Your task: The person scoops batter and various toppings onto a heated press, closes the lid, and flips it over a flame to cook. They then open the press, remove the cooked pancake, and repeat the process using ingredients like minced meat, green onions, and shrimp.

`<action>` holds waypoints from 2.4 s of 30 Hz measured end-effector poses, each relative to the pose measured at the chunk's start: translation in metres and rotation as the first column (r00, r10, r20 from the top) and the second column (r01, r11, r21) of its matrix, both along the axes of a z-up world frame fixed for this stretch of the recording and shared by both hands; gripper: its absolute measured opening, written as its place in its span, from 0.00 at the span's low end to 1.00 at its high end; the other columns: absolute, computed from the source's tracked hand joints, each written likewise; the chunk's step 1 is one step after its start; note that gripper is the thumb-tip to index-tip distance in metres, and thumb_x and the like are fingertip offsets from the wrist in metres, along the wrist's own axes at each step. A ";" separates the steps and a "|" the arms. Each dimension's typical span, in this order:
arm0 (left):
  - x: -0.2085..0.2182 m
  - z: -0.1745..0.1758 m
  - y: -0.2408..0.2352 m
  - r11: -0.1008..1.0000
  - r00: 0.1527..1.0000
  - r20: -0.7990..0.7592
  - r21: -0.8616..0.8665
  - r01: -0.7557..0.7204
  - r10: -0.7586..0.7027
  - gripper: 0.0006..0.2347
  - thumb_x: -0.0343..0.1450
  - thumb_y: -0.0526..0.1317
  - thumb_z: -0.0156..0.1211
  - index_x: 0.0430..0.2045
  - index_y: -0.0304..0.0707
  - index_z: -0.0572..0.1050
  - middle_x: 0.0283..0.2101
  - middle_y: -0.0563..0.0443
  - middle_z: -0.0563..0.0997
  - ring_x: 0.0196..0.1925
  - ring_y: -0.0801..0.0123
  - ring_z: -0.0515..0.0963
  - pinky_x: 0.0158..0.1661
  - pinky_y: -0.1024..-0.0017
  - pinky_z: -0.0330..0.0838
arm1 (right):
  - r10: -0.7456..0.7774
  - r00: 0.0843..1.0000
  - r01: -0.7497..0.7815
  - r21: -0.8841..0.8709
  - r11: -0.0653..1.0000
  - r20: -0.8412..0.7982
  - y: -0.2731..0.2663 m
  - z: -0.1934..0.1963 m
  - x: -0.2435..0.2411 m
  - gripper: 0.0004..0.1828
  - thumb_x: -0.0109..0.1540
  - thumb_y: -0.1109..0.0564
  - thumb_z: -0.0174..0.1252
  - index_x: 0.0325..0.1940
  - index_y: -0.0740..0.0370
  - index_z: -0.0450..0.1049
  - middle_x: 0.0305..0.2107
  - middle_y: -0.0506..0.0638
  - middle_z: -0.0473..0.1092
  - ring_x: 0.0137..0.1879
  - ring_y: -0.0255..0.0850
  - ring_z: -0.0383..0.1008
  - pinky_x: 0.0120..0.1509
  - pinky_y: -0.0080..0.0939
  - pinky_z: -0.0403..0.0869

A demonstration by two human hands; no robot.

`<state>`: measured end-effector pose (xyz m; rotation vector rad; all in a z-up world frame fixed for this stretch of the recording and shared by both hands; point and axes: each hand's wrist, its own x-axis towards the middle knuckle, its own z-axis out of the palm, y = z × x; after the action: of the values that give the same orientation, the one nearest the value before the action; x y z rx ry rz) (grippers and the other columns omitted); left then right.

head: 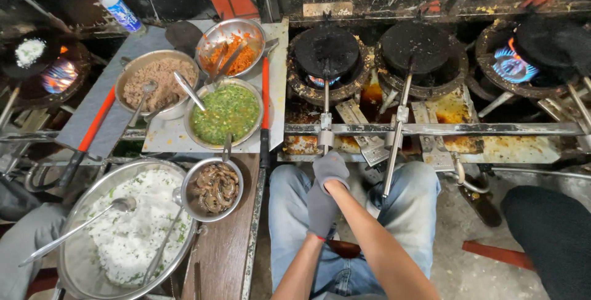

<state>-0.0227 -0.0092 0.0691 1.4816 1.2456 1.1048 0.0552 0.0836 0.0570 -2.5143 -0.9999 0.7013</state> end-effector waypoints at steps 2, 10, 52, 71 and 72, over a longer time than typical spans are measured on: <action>-0.002 -0.002 0.000 1.000 1.000 0.011 -0.031 0.006 -0.006 0.14 0.68 0.41 0.64 0.43 0.33 0.76 0.38 0.39 0.85 0.41 0.49 0.85 0.40 0.62 0.76 | -0.020 1.000 0.020 -0.011 1.000 -0.020 -0.004 0.022 -0.006 0.21 0.60 0.43 0.58 0.42 0.63 0.81 0.40 0.65 0.78 0.49 0.61 0.79 0.53 0.56 0.77; 0.001 0.004 0.002 1.000 0.999 0.032 -0.025 -0.017 0.018 0.16 0.66 0.42 0.66 0.44 0.32 0.76 0.39 0.37 0.85 0.42 0.47 0.85 0.40 0.60 0.76 | -0.031 0.998 0.032 0.019 0.999 -0.046 -0.005 0.034 -0.006 0.22 0.59 0.42 0.58 0.44 0.62 0.81 0.42 0.65 0.77 0.50 0.61 0.79 0.56 0.57 0.75; 0.001 -0.014 0.000 1.000 1.000 0.004 -0.009 -0.004 0.004 0.15 0.66 0.41 0.65 0.43 0.34 0.76 0.38 0.42 0.85 0.40 0.54 0.86 0.39 0.64 0.77 | -0.033 0.997 0.040 0.104 0.994 -0.071 -0.007 0.030 -0.007 0.21 0.60 0.44 0.56 0.44 0.63 0.80 0.44 0.65 0.76 0.52 0.62 0.77 0.57 0.56 0.75; -0.001 0.000 0.000 1.000 1.000 -0.015 -0.020 0.002 -0.002 0.14 0.66 0.42 0.66 0.41 0.34 0.77 0.38 0.40 0.85 0.41 0.53 0.86 0.40 0.63 0.77 | -0.037 0.997 0.040 0.040 0.998 -0.073 -0.005 0.030 -0.005 0.24 0.61 0.42 0.57 0.46 0.64 0.79 0.45 0.65 0.76 0.53 0.62 0.77 0.58 0.57 0.74; -0.001 0.000 0.000 1.000 1.000 -0.003 -0.013 0.014 -0.014 0.14 0.66 0.42 0.65 0.41 0.34 0.77 0.38 0.40 0.86 0.41 0.53 0.86 0.40 0.64 0.77 | -0.035 0.997 0.039 0.045 0.998 -0.070 -0.004 0.030 -0.005 0.24 0.61 0.42 0.57 0.46 0.64 0.79 0.45 0.65 0.76 0.53 0.62 0.77 0.58 0.57 0.74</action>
<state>-0.0238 -0.0093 0.0689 1.4810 1.2404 1.0841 0.0503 0.0793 0.0866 -2.4448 -0.9327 0.7401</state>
